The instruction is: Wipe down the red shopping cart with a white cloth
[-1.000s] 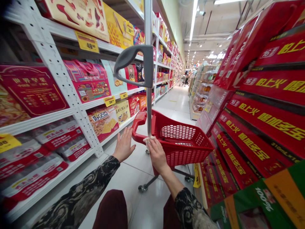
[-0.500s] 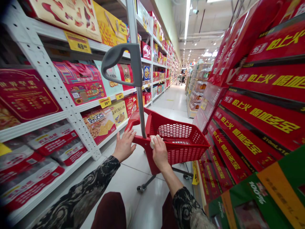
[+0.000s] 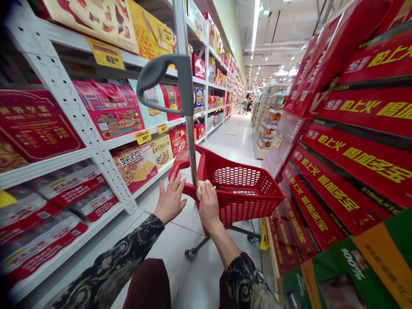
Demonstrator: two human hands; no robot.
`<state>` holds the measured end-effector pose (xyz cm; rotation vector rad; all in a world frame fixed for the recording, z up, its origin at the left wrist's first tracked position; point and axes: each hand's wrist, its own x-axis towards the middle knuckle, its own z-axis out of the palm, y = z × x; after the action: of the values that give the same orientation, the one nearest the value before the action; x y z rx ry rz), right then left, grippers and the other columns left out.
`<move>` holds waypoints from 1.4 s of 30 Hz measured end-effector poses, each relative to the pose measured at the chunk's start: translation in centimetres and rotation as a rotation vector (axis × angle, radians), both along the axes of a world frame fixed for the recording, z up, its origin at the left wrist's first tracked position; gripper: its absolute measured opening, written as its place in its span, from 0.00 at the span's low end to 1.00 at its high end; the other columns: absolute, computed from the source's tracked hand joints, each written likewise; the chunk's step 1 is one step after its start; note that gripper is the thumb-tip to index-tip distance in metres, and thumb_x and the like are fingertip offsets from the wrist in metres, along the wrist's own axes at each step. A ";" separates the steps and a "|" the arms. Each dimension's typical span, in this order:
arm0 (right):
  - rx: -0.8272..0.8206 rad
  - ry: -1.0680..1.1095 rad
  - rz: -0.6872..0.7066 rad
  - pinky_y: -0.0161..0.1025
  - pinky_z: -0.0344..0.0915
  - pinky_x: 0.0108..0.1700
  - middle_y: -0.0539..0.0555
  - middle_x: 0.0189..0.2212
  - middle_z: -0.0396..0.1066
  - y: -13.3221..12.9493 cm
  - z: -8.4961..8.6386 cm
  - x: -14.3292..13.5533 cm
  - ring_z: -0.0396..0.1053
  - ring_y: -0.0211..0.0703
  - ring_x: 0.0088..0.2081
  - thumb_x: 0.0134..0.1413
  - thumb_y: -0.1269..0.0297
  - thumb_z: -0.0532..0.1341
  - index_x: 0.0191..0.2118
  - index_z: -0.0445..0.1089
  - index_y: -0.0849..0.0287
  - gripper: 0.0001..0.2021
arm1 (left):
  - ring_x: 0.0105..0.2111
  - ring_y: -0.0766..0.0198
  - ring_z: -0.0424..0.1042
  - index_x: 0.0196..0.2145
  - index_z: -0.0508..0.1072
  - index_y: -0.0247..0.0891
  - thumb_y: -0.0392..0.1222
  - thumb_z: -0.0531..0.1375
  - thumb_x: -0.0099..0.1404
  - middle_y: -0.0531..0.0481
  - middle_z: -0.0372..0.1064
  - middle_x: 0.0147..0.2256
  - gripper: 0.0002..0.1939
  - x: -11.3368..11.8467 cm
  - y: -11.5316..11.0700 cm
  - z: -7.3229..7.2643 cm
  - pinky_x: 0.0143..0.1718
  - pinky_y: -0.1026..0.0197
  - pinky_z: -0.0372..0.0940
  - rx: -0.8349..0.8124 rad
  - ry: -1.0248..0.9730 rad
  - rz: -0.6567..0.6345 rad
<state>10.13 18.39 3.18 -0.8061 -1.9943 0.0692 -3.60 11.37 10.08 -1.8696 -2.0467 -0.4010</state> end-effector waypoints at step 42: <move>-0.046 -0.040 0.004 0.56 0.50 0.59 0.62 0.55 0.60 4.1 -2.5 -0.6 0.52 0.49 0.59 0.50 0.76 0.47 0.58 0.58 0.64 0.27 | 0.56 0.48 0.58 0.50 0.65 0.36 0.43 0.55 0.55 0.39 0.65 0.52 0.24 -1.6 -0.6 1.7 0.59 0.33 0.38 0.023 -0.094 0.025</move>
<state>9.50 22.52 0.68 -0.8389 -2.0386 0.1017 -5.17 10.82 11.75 -1.8423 -2.1145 -0.5125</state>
